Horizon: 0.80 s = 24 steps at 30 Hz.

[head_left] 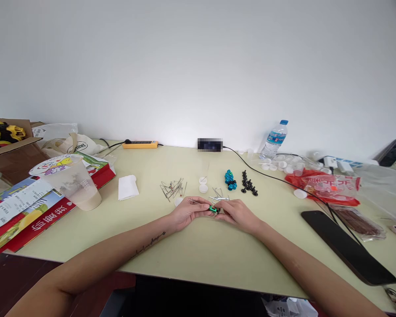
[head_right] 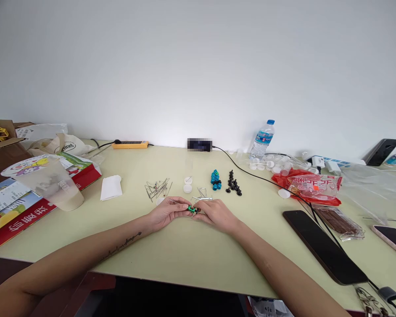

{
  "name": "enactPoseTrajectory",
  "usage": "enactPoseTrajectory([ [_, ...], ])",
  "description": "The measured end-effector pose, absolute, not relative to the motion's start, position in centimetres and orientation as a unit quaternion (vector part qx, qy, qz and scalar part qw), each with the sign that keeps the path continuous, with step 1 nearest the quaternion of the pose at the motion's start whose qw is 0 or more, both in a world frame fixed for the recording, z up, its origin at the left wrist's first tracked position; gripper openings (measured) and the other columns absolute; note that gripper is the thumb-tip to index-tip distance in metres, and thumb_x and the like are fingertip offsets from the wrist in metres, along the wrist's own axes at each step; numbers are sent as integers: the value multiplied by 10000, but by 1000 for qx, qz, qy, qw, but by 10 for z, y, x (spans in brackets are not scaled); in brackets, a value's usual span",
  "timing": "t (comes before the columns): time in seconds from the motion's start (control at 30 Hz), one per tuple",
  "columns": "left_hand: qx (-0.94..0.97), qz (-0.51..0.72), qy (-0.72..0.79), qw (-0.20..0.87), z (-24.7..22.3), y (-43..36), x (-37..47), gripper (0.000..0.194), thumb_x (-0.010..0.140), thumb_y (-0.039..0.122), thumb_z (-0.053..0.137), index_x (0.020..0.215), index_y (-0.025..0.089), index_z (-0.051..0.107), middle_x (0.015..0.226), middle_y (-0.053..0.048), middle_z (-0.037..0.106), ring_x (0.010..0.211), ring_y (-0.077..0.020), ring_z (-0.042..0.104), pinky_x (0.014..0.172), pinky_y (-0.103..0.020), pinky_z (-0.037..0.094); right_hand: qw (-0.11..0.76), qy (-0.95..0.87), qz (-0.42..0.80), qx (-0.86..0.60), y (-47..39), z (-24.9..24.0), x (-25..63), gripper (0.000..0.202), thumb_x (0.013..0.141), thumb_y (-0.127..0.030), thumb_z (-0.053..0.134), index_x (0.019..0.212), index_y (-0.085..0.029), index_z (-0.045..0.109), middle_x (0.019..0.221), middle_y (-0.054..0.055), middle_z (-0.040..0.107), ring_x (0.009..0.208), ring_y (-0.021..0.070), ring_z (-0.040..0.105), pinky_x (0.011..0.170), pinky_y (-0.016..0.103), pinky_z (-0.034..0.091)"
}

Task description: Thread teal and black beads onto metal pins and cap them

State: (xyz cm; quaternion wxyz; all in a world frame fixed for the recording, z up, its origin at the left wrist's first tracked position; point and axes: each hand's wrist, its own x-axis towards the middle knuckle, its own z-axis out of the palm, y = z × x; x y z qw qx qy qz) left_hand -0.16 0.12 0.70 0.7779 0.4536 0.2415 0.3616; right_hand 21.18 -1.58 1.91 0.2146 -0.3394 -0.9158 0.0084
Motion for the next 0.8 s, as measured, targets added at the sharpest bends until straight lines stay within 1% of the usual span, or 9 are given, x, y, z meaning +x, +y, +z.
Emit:
enactPoseTrajectory([
  [0.17,460,361,244,774,9,0,-1,314,651,248,746,905,83,660,876,-114,686,849,-206,650,937,-375,436,217,-918,12,-330,-16,18,212,319,922,-441,382,978,-163,530,705,36,631,589,141,579,551,231,389],
  [0.33,463,360,241,773,11,-1,-2,316,640,254,753,891,85,662,887,-116,685,890,-227,642,938,-387,434,216,-919,17,-328,-16,19,212,311,921,-436,389,986,-165,528,718,33,632,596,134,579,556,229,391],
  [0.57,458,370,240,772,9,0,-2,267,661,220,738,882,89,664,850,-91,687,840,-194,650,938,-369,436,219,-912,42,-343,-17,18,210,322,903,-448,427,1026,-165,520,704,25,625,592,138,577,547,226,389],
  [0.8,455,379,241,769,8,-1,-1,281,644,230,750,872,89,666,834,-86,684,821,-197,654,927,-370,445,215,-908,55,-355,-18,19,209,317,905,-447,422,1037,-172,507,720,26,627,597,139,574,548,228,392],
])
